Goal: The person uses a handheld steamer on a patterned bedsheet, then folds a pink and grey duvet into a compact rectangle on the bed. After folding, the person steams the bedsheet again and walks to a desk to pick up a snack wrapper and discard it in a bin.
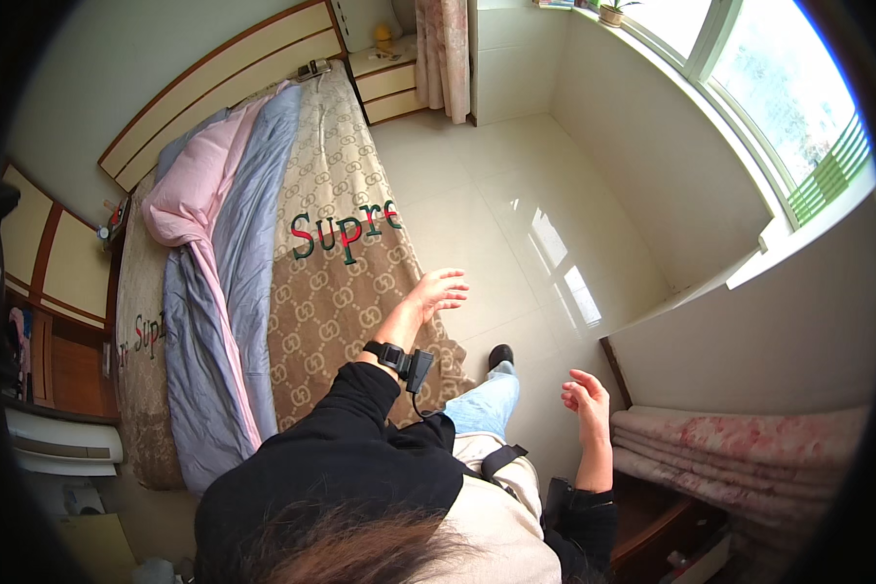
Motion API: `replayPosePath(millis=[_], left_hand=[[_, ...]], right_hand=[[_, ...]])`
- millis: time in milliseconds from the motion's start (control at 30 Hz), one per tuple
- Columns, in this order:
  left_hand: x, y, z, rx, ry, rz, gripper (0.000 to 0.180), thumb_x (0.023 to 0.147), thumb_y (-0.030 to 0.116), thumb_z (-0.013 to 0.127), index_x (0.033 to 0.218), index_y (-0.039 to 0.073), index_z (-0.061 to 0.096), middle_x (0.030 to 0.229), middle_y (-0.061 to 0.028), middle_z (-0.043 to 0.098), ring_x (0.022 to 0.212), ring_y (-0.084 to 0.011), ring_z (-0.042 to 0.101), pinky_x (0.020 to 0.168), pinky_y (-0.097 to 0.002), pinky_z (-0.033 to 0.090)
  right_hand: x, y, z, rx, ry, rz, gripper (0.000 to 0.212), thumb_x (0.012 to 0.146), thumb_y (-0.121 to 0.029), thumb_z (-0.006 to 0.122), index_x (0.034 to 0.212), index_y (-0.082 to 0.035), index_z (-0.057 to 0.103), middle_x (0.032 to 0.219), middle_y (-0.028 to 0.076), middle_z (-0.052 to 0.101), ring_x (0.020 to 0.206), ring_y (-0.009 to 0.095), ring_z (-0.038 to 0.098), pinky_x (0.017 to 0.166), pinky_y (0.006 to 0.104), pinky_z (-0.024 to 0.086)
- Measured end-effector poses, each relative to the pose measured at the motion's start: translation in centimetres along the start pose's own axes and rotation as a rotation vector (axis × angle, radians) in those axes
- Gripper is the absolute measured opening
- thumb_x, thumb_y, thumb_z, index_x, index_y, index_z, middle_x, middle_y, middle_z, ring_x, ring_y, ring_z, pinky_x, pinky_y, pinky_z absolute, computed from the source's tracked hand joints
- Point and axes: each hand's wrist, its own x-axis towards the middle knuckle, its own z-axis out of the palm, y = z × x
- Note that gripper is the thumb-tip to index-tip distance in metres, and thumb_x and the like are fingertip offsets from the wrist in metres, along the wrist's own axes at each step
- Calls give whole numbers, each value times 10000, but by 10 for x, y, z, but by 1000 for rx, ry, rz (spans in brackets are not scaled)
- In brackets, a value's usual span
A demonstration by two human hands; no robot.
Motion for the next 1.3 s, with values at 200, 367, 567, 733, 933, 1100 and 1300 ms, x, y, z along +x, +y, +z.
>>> replayPosePath(millis=[200,367,567,733,933,1100,1300], left_hand=[[92,55,-41,-114,322,46,496,895,195,600,1341,26,461,1121,-126,622,922,-207,626,766,-338,538],[99,108,-66,-247,341,75,467,913,173,589,1342,35,465,1123,-142,624,948,-225,635,775,-351,539],[108,108,-127,-464,607,90,458,905,174,601,1327,37,487,1126,-147,637,981,-247,637,820,-369,540],[168,155,-196,-568,844,72,434,908,159,588,1315,41,496,1124,-150,641,976,-251,639,824,-381,540],[249,298,-266,-604,888,210,503,916,205,618,1361,32,459,1184,-145,612,1041,-253,614,869,-373,520],[273,356,-325,-751,1016,223,518,916,214,621,1368,29,451,1170,-146,620,1042,-254,616,877,-368,519],[329,377,-460,-867,1182,134,545,911,264,607,1378,39,440,1233,-145,582,1056,-268,600,852,-401,517]], right_hand=[[216,-108,29,-286,-107,87,305,868,-111,587,1166,-46,611,893,39,667,739,104,625,663,234,495],[343,-174,127,-282,-321,90,293,882,-104,563,1165,-57,623,896,50,674,756,108,632,695,243,506],[483,-195,306,-526,-709,170,269,881,-97,573,1134,-26,631,888,60,675,743,126,629,663,252,512],[598,-221,454,-664,-1008,236,299,875,-91,564,1160,-26,623,896,45,678,748,115,624,659,242,508],[731,-302,628,-789,-1051,158,332,869,-74,518,1183,-23,615,905,57,673,737,117,612,644,251,502],[777,-327,778,-898,-1301,119,329,874,-95,554,1193,-33,605,927,51,659,767,119,612,668,253,496],[836,-308,915,-1013,-1566,118,342,884,-136,578,1207,-30,603,951,78,684,764,139,642,679,268,514]])
